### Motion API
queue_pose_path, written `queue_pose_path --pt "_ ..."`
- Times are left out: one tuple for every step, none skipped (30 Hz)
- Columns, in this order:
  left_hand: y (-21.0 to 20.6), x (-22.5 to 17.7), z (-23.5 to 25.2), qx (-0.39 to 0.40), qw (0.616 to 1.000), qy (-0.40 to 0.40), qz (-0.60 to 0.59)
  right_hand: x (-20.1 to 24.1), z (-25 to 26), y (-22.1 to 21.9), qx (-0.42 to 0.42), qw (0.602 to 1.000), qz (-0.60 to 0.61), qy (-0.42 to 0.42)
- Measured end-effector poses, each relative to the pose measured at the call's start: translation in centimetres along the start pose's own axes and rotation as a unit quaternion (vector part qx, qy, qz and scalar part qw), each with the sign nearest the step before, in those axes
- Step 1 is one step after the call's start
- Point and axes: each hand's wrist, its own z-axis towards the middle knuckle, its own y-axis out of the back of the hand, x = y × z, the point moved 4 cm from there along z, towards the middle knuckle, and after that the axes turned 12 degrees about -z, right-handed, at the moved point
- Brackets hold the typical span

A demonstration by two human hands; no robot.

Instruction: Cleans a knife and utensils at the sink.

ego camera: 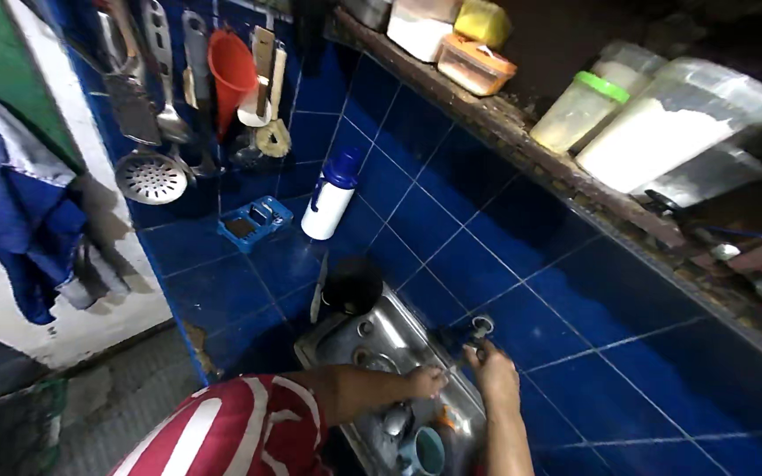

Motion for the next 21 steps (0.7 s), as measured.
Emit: queue_pose_path --pt "0.2 -0.2 -0.1 0.003 0.999 -0.012 0.040 -0.1 0.3 0.0 0.020 1.000 -0.015 0.018" --pt "0.4 -0.4 -0.3 0.006 0.997 -0.023 0.080 -0.1 0.4 0.1 0.032 0.998 -0.027 0.037" --pt "0.4 -0.5 -0.5 0.009 0.993 -0.031 0.112 -0.2 0.3 0.2 0.040 0.997 -0.040 0.057" --pt "0.4 -0.6 -0.6 0.010 0.991 -0.034 0.129 -0.2 0.2 0.3 0.048 0.995 -0.051 0.077" --pt "0.4 -0.6 -0.8 0.014 0.989 -0.032 0.141 -0.3 0.2 0.3 0.062 0.991 -0.063 0.098" --pt "0.3 -0.8 -1.1 0.017 0.986 -0.030 0.161 -0.4 0.3 0.2 0.079 0.987 -0.073 0.119" --pt "0.2 -1.1 -1.4 0.019 0.983 -0.030 0.182 -0.5 0.4 0.1 0.099 0.982 -0.082 0.138" --pt "0.1 -1.2 -1.6 0.017 0.980 -0.030 0.194 -0.6 0.4 0.0 0.114 0.978 -0.088 0.150" --pt "-0.1 -1.4 -1.9 0.016 0.979 -0.034 0.199 -0.7 0.4 0.0 0.123 0.976 -0.091 0.152" --pt "-0.2 -1.5 -2.1 0.016 0.978 -0.038 0.205 -0.7 0.5 0.0 0.128 0.976 -0.094 0.147" --pt "-0.3 -1.7 -2.4 0.013 0.978 -0.040 0.206 -0.6 0.4 0.1 0.130 0.977 -0.098 0.136" --pt "-0.5 -1.8 -2.6 0.007 0.979 -0.038 0.202 -0.5 0.4 0.2 0.134 0.979 -0.102 0.118" --pt "-0.5 -2.0 -2.8 -0.003 0.979 -0.037 0.202 -0.3 0.3 0.4 0.140 0.980 -0.103 0.093" --pt "-0.6 -2.3 -2.8 -0.010 0.978 -0.038 0.206 -0.2 0.2 0.6 0.142 0.982 -0.104 0.064" --pt "-0.6 -2.7 -3.0 -0.014 0.977 -0.040 0.210 -0.2 0.0 0.7 0.140 0.984 -0.104 0.030" --pt "-0.6 -3.2 -3.2 -0.017 0.976 -0.049 0.211 -0.1 -0.2 0.7 0.135 0.985 -0.103 -0.002" --pt "-0.5 -3.4 -3.3 -0.024 0.975 -0.062 0.212 -0.1 -0.3 0.5 0.125 0.987 -0.098 -0.030" --pt "-0.3 -3.6 -3.4 -0.035 0.975 -0.078 0.204 -0.1 -0.4 0.2 0.113 0.988 -0.089 -0.053" --pt "0.1 -3.7 -3.6 -0.052 0.977 -0.095 0.185 -0.1 -0.6 -0.1 0.102 0.989 -0.075 -0.070" --pt "0.7 -3.8 -4.1 -0.073 0.979 -0.106 0.158 -0.1 -0.8 -0.4 0.092 0.991 -0.055 -0.082" --pt "1.3 -4.1 -4.7 -0.103 0.981 -0.113 0.121 -0.1 -0.9 -0.6 0.083 0.992 -0.036 -0.090"
